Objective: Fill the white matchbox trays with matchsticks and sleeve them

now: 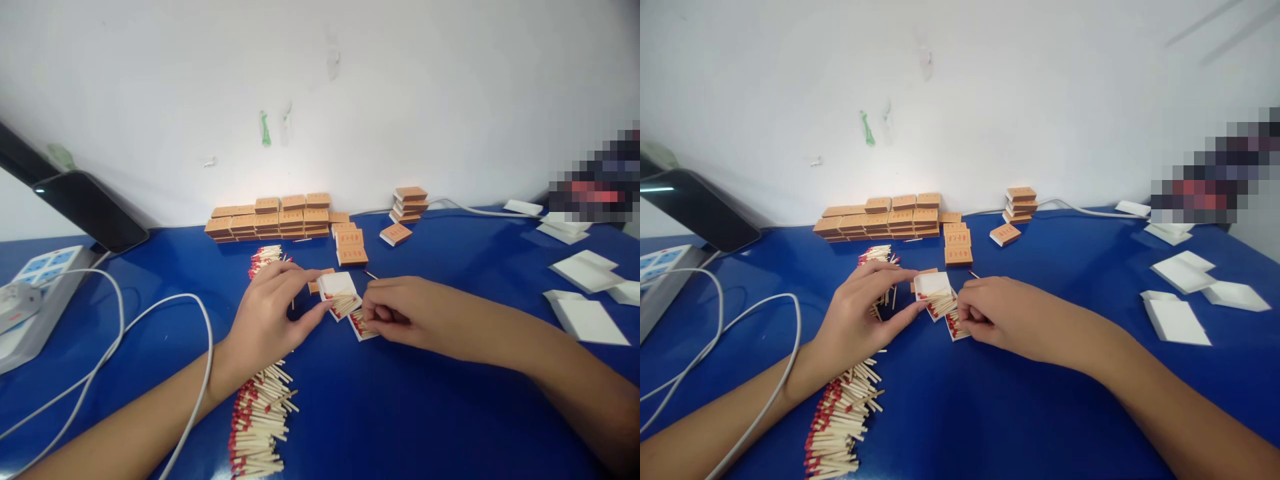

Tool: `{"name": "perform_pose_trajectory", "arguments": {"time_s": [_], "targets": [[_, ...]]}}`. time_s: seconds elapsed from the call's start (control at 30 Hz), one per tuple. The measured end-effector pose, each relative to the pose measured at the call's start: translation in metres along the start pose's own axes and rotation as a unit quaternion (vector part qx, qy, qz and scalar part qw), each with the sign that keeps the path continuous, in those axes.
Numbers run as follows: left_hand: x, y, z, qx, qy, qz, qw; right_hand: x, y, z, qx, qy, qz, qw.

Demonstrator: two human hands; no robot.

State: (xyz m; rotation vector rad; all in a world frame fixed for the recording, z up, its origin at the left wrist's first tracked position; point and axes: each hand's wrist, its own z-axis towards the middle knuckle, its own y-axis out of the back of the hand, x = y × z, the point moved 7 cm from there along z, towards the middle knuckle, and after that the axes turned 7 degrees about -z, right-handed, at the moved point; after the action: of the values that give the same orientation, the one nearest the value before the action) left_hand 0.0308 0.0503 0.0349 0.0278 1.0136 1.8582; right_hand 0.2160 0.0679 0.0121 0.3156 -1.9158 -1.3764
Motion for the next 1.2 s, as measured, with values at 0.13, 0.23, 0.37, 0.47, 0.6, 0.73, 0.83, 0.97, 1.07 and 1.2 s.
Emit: {"name": "perform_pose_trajectory", "arguments": {"time_s": [0.13, 0.23, 0.37, 0.47, 0.6, 0.73, 0.83, 0.97, 1.07, 1.2], "targets": [[-0.001, 0.0, 0.0, 0.008, 0.002, -0.001, 1.0, -0.002, -0.001, -0.001, 0.003, -0.008, 0.013, 1.0], [-0.001, 0.0, 0.0, 0.013, 0.01, -0.006, 1.0, -0.005, 0.001, -0.001, 0.0, -0.023, 0.037, 0.999], [-0.001, -0.002, 0.001, 0.015, 0.005, -0.011, 1.0, -0.005, 0.006, 0.0, -0.021, -0.036, 0.035, 0.999], [-0.002, -0.001, 0.0, 0.011, 0.0, -0.014, 1.0, -0.002, 0.008, 0.001, -0.031, -0.027, 0.039, 0.998], [-0.004, -0.001, -0.001, 0.011, -0.008, -0.018, 1.0, 0.0, 0.014, -0.001, -0.072, -0.009, 0.025, 0.997], [-0.003, -0.001, -0.001, 0.011, -0.007, -0.023, 1.0, 0.0, 0.018, -0.003, -0.098, -0.01, 0.032, 0.995], [-0.004, -0.002, 0.0, 0.013, -0.01, -0.022, 1.0, -0.001, 0.02, -0.003, -0.116, -0.012, 0.035, 0.993], [-0.005, -0.002, 0.001, 0.019, -0.01, -0.032, 0.999, 0.004, 0.028, -0.002, -0.17, 0.016, 0.019, 0.985], [-0.006, -0.003, 0.001, 0.018, -0.015, -0.03, 0.999, 0.007, 0.036, -0.004, -0.216, 0.034, 0.005, 0.976], [-0.008, -0.002, 0.001, 0.013, -0.021, -0.03, 0.999, 0.014, 0.042, -0.009, -0.263, 0.07, -0.011, 0.962]]}}
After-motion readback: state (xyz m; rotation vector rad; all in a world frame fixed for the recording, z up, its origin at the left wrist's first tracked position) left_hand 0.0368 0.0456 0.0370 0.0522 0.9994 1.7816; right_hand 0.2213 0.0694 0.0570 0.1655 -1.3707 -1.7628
